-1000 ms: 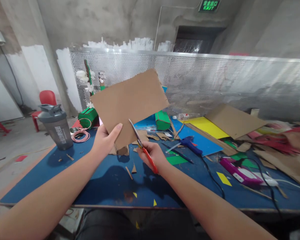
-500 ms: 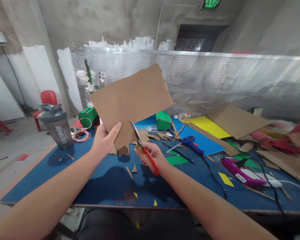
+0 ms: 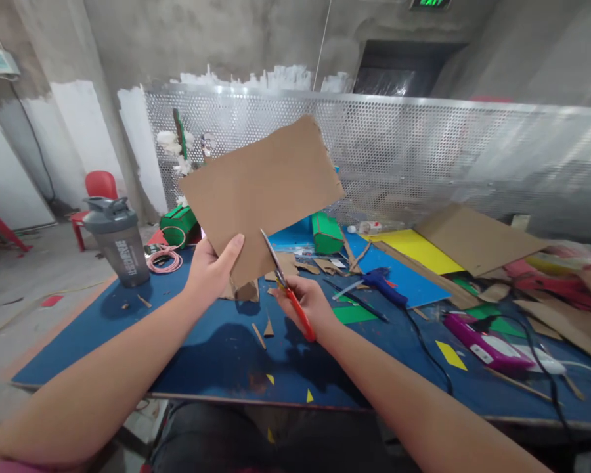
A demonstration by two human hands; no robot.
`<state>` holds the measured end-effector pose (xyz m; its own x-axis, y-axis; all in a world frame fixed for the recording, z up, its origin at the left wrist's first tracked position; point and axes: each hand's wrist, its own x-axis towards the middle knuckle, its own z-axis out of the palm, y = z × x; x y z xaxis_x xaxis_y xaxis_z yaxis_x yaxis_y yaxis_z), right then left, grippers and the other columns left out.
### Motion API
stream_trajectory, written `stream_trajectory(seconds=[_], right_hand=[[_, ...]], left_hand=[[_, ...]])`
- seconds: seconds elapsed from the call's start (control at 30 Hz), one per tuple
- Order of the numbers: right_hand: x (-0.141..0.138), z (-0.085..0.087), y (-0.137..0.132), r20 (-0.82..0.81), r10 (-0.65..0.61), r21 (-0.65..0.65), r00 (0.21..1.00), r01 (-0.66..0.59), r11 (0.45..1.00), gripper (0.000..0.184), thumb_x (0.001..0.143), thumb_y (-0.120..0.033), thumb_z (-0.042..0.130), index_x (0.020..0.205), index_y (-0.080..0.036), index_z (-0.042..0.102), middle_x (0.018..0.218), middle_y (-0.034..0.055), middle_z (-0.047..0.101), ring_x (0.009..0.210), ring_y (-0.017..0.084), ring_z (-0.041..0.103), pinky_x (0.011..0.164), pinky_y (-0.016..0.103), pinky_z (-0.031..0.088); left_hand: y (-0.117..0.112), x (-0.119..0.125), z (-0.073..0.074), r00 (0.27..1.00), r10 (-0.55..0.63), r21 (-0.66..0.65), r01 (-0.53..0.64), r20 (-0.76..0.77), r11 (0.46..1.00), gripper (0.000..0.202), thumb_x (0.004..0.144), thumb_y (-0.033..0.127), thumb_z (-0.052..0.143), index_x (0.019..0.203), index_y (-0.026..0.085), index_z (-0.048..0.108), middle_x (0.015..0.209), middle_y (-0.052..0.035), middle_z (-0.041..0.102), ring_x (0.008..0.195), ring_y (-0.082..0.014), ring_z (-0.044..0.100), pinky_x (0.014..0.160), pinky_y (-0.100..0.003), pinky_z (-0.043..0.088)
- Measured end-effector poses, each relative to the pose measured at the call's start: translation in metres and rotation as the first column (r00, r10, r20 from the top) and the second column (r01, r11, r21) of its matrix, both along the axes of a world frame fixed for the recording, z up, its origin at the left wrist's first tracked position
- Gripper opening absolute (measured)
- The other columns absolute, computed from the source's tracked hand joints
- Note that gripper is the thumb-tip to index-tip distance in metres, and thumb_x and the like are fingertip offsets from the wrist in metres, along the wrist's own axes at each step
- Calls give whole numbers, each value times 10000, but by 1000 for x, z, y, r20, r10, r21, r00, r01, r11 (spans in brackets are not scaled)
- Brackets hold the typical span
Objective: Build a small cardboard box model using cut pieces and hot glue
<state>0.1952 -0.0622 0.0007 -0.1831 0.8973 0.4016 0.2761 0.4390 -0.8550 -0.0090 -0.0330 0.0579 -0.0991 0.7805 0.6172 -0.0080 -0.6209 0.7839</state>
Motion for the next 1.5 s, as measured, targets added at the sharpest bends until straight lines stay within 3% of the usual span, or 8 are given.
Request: stream_trajectory(seconds=[0.77, 1.2, 1.5], right_hand=[[-3, 10, -8, 86, -93, 31, 992, 90, 995, 474, 816, -597, 621, 571, -249, 412, 536, -36, 361, 528, 120, 341, 512, 281, 275], [-1, 11, -8, 48, -78, 36, 996, 76, 996, 542, 809, -652, 655, 562, -244, 399, 557, -38, 335, 554, 115, 314, 524, 278, 259], [-4, 13, -2, 1, -4, -65, 1000, 4, 998, 547, 741, -681, 722, 561, -240, 453, 531, -49, 359, 529, 108, 317, 505, 268, 302]], left_hand=[[-5, 3, 5, 1000, -16, -19, 16, -3, 1000, 556, 792, 645, 849, 1068, 166, 787, 1151, -154, 843, 1051, -302, 802, 888, -381, 668], [-7, 4, 6, 999, -14, -20, 15, 44, 1000, 492, 797, 621, 853, 1026, 188, 811, 1098, -132, 853, 1002, -286, 806, 838, -365, 680], [0, 4, -1, 991, -8, -30, 12, 132, 999, 516, 780, 619, 878, 1045, 184, 793, 1111, -131, 851, 980, -261, 817, 845, -344, 681]])
